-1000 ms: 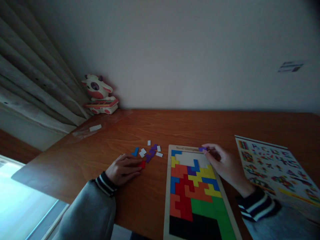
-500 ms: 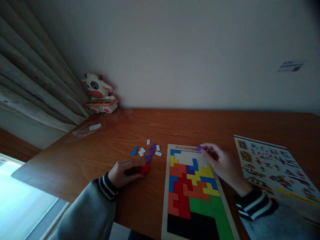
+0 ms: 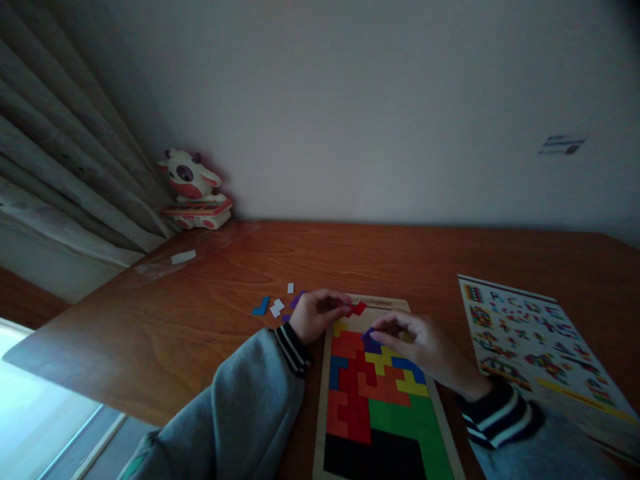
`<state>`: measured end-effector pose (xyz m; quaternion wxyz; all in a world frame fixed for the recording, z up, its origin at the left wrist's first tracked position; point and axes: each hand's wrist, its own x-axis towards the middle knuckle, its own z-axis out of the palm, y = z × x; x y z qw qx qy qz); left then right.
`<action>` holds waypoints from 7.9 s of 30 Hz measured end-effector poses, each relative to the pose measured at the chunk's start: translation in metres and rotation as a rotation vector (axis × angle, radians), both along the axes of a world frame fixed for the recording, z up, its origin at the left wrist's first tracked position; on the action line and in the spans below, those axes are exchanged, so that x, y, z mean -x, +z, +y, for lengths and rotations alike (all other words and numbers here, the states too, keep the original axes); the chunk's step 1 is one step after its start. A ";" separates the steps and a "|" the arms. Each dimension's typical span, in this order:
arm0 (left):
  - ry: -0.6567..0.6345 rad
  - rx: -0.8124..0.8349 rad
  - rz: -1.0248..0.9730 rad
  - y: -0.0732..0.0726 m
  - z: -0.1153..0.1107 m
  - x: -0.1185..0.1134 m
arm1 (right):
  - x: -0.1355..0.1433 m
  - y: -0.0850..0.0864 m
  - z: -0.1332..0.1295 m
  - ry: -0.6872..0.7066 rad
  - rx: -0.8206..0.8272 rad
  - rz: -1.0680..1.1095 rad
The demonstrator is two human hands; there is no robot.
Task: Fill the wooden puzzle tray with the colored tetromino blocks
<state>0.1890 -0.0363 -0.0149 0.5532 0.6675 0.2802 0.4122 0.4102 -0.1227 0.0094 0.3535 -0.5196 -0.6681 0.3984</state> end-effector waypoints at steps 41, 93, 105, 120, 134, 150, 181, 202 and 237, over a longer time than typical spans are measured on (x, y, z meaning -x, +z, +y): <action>-0.219 -1.145 0.429 0.020 0.007 0.026 | 0.012 -0.015 0.002 0.032 -0.465 -0.452; 0.096 -0.926 0.935 0.037 0.024 0.164 | 0.002 -0.004 -0.001 -0.004 -0.515 -0.361; 0.329 -0.840 0.696 0.020 0.022 0.162 | 0.003 0.003 -0.003 -0.027 -0.419 -0.263; 0.120 -0.650 0.293 0.010 0.010 0.010 | 0.019 0.005 -0.009 0.221 -0.407 -0.337; 0.040 -0.647 0.195 0.011 0.008 0.005 | 0.011 -0.009 0.000 -0.108 -0.347 -0.169; -0.141 -0.716 0.220 0.014 0.001 0.005 | 0.015 -0.003 -0.001 -0.101 -0.453 -0.126; 0.108 -1.063 0.353 0.017 -0.004 0.003 | 0.018 -0.007 -0.002 -0.066 -0.279 0.099; 0.056 -0.977 0.276 0.019 -0.003 0.003 | 0.019 -0.010 0.001 -0.266 -0.163 0.176; 0.127 -0.837 0.408 0.011 0.000 0.004 | 0.018 -0.013 0.006 -0.112 -0.489 -0.208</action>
